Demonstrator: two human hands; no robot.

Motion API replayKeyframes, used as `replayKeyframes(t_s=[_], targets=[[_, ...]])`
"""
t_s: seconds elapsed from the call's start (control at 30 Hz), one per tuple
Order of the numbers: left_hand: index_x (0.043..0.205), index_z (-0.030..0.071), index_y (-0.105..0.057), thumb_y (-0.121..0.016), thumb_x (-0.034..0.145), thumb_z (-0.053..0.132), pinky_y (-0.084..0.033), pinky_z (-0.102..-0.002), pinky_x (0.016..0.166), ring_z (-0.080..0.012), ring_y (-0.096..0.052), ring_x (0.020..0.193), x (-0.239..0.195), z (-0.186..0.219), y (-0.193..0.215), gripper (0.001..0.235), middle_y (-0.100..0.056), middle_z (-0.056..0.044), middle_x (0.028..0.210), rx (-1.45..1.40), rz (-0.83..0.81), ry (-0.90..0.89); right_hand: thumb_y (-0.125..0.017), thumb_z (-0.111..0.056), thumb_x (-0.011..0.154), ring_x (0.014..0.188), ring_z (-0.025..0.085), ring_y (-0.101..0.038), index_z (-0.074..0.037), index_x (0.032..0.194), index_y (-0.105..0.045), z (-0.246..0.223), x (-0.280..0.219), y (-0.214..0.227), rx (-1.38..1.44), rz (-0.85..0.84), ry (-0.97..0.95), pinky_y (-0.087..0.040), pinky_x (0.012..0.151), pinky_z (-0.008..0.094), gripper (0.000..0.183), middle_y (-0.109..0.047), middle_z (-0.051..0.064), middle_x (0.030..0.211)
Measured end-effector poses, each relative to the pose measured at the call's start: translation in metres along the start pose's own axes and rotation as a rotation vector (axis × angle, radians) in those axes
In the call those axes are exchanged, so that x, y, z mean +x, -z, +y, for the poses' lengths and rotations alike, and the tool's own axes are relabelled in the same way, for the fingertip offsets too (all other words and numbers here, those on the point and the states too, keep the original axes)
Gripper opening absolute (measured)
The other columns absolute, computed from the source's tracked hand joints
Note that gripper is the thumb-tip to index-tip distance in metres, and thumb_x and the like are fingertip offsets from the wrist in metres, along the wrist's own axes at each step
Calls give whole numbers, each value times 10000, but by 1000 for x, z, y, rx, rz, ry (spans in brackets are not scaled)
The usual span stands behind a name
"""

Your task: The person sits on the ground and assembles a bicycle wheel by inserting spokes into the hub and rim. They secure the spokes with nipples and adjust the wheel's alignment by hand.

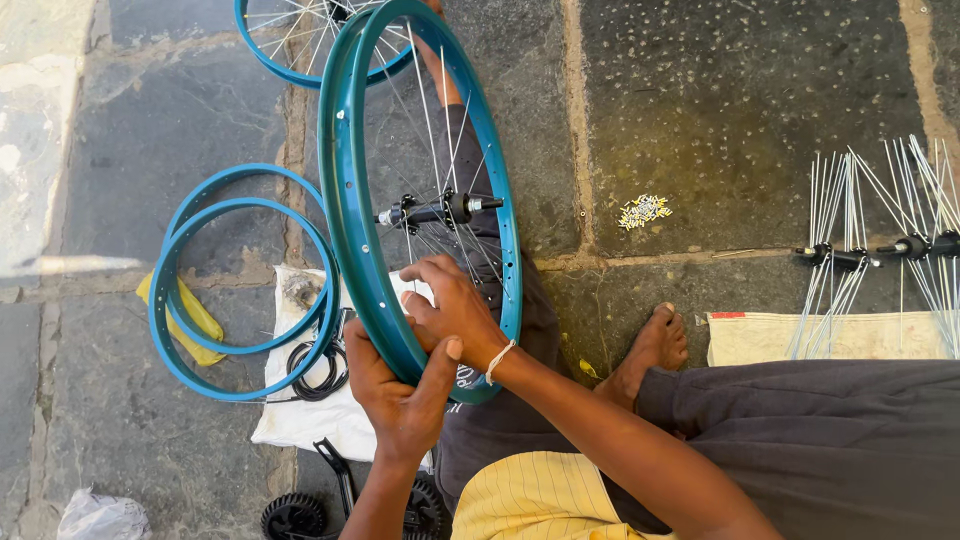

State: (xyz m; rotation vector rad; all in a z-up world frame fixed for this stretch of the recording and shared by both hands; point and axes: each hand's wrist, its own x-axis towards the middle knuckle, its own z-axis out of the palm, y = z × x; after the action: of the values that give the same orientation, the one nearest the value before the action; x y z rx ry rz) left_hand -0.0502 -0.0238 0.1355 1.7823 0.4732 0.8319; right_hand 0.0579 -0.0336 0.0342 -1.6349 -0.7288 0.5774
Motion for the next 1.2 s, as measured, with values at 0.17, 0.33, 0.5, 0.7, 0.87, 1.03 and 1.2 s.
replayKeyframes(t_s=[0.17, 0.33, 0.5, 0.7, 0.87, 1.03, 1.2], targets=[[1084, 50, -474, -809, 881, 74, -450, -189, 607, -31, -535, 674, -6, 0, -2, 393, -580, 10, 836, -71, -36, 56, -721, -124, 897, 1364, 460, -462, -8, 1276, -661, 13, 10, -10, -96, 52, 237, -401, 1096, 468, 400, -455, 319, 1475], [1091, 36, -485, -823, 898, 92, -440, -194, 642, -42, -497, 704, -15, 0, -2, 393, -550, 4, 880, -31, -58, -17, -716, -152, 902, 1093, 293, -702, -41, 1203, -693, 10, 22, -10, 57, -54, 91, -562, 982, 360, 322, -677, 197, 1194], [1071, 30, -545, -823, 876, 73, -437, -227, 667, -65, -503, 717, -16, 11, 1, 342, -553, -6, 883, 142, -46, -187, -551, -298, 1170, 951, 196, -649, -47, 1063, -597, 8, 40, -17, 497, -170, 381, -564, 949, 336, 277, -633, 122, 1010], [1042, 16, -584, -829, 836, 62, -436, -237, 640, -72, -517, 696, -7, 23, 7, 324, -554, -6, 835, 203, -57, -74, -632, -240, 987, 919, 209, -734, -72, 1257, -608, -46, 131, -9, 932, 176, 358, -637, 788, 355, 319, -706, 126, 1094], [1115, -1, -559, -821, 843, 55, -453, -232, 643, -67, -544, 714, 2, 17, 7, 382, -578, -12, 861, 133, -131, -88, -613, -95, 956, 747, 147, -640, 10, 1181, -707, -44, -8, 24, 240, 347, 312, -512, 670, 281, 266, -704, 88, 985], [1135, 9, -515, -819, 875, 56, -492, -197, 609, -45, -574, 712, 2, 15, -2, 403, -614, -20, 879, -11, -175, 1, -679, -143, 898, 1000, 265, -624, -84, 1032, -759, -33, -52, 63, -454, 560, 318, -507, 880, 358, 167, -681, 146, 1078], [1209, 1, -456, -831, 865, 92, -541, -229, 686, -87, -646, 814, 12, 21, -6, 517, -671, -51, 940, -216, -271, 32, -570, -96, 1037, 988, 219, -656, 27, 1272, -663, -50, -83, 99, 399, 7, 183, -525, 887, 338, 282, -668, 171, 1113]])
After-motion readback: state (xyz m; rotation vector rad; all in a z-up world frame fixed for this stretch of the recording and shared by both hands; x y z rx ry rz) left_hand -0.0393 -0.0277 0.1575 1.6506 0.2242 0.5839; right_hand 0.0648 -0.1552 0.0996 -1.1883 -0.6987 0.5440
